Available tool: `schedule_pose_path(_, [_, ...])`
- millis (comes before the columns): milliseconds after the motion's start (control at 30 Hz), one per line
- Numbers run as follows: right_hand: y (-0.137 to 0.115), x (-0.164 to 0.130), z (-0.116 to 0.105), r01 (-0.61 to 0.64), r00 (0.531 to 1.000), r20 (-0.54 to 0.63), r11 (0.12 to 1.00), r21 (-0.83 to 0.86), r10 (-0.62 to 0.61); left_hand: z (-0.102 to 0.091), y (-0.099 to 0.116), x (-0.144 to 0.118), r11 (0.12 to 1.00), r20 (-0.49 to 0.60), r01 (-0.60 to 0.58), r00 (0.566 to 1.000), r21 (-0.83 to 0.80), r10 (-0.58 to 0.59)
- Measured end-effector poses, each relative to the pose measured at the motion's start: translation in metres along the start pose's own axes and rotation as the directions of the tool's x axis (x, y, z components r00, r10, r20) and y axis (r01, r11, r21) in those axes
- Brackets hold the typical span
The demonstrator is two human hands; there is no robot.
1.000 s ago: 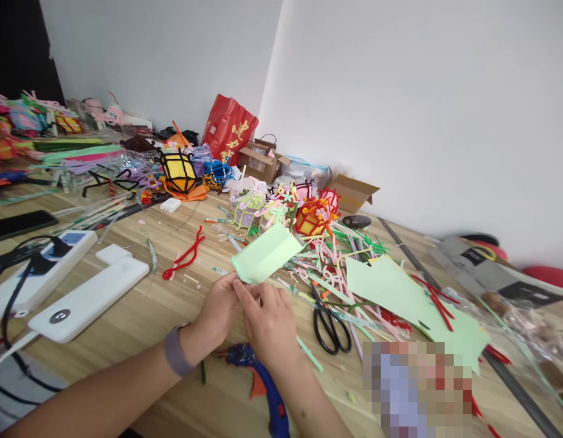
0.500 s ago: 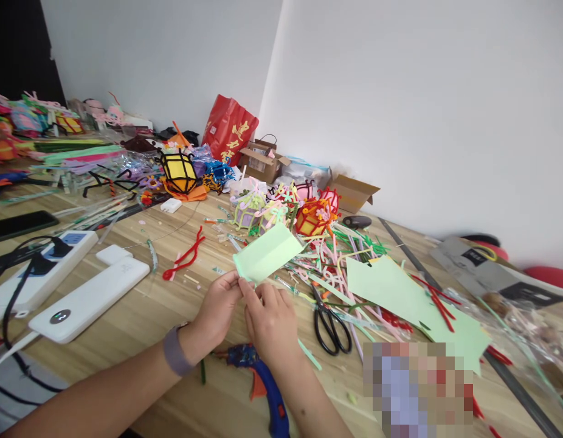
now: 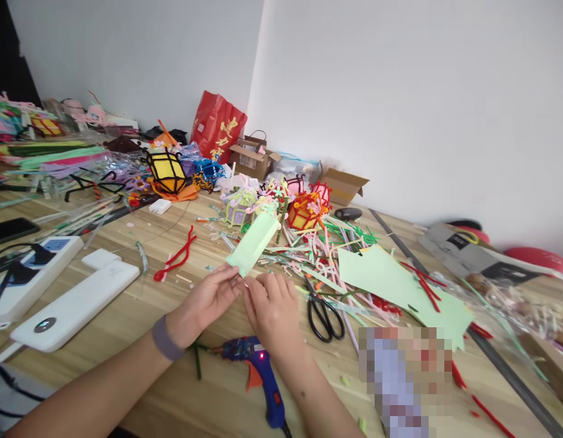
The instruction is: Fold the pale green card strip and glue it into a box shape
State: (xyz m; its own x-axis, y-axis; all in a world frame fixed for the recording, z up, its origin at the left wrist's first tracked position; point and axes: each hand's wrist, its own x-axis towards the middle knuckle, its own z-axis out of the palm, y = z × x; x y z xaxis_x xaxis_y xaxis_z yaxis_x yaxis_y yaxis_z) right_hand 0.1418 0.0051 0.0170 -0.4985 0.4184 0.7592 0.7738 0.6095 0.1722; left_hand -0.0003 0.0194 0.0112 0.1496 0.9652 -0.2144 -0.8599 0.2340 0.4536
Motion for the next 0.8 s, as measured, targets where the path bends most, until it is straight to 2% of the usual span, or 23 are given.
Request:
schedule_pose_path(267, [0.008,0.003,-0.004,-0.043,0.999,0.026,0.998,0.048,0.042,-0.005,0.005,0.004,0.999,0.044,0.029,0.999,0.019,-0.030])
schedule_pose_path(467, [0.020,0.006,-0.010,0.000,0.999,0.042,1.000,0.006,0.000,-0.007,0.006,0.006,0.998,-0.033,0.039,0.999,0.040,-0.038])
schedule_pose_path(633, [0.029,0.009,-0.014,-0.012,0.999,0.045,1.000,-0.006,0.012,-0.010,0.008,0.008,0.993,-0.025,0.104,0.994,0.048,-0.103])
schedule_pose_path(800, [0.033,0.008,-0.013,-0.063,0.998,-0.009,0.998,-0.019,0.063,-0.012,0.012,0.007,0.983,0.019,0.169,0.985,0.077,-0.170])
